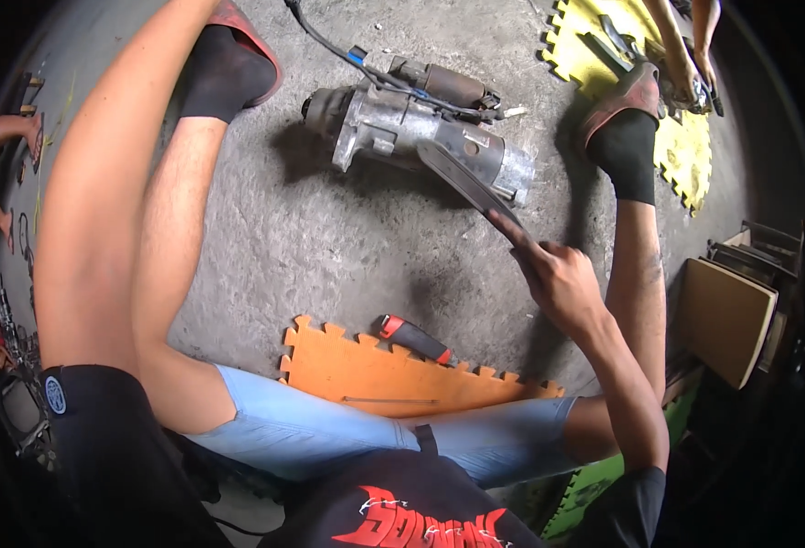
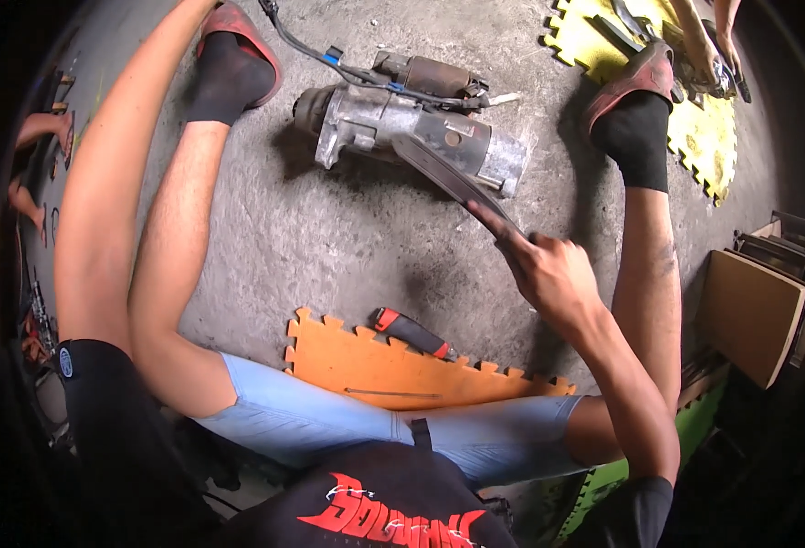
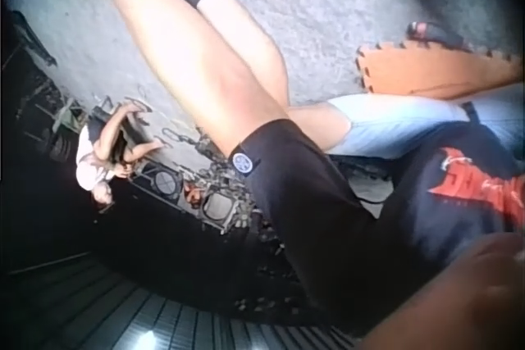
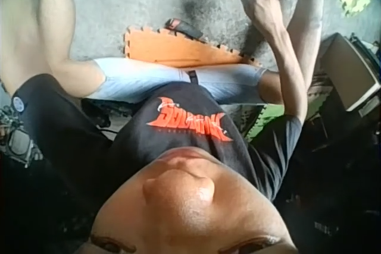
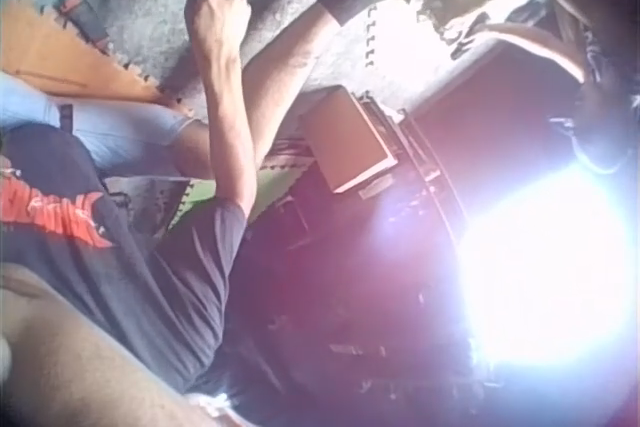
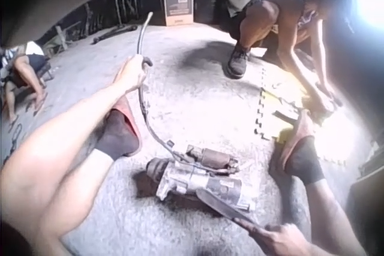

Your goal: Repairing or cleaning a car starter motor on the floor using tools.

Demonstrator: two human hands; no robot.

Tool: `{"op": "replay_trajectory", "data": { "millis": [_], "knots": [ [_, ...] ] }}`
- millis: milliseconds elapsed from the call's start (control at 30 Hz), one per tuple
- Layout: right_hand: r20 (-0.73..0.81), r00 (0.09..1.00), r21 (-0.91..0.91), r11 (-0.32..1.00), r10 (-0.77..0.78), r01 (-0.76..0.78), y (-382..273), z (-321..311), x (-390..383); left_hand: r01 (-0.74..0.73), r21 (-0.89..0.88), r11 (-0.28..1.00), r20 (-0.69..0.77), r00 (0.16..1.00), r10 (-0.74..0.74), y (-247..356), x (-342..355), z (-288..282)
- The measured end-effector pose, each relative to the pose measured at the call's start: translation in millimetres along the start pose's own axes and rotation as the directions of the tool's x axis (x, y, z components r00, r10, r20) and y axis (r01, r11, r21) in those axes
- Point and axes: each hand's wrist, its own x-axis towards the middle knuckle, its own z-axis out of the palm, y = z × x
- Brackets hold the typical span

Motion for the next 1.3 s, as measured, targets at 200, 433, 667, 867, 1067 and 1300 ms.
{"op": "replay_trajectory", "data": {
  "millis": [200,433,667,867,1067,1300],
  "knots": [
    [0.001,1.000,0.033,0.999,0.018,-0.018,-41,21,55,0.070,-0.026,0.997,0.064,0.996,-0.068,16,8,-18],
    [-0.146,0.987,-0.078,0.994,0.066,-0.077,-9,21,-16,0.059,-0.109,0.992,0.046,0.997,-0.054,14,2,-25],
    [0.006,0.994,-0.034,0.993,0.109,-0.109,12,-12,-11,0.484,-0.857,0.176,0.393,0.836,-0.384,19,13,80],
    [-0.047,0.998,-0.014,0.999,-0.043,0.042,-25,-10,46,0.659,-0.655,0.370,0.502,0.746,-0.438,-84,-42,149],
    [-0.070,0.997,0.059,0.998,0.022,-0.018,1,-12,43,0.155,-0.502,0.851,0.385,0.921,0.059,27,-154,83],
    [-0.139,0.990,0.318,0.948,0.027,0.019,-49,11,78,-0.234,-0.515,0.824,0.108,0.937,0.333,73,-193,24]
  ]
}}
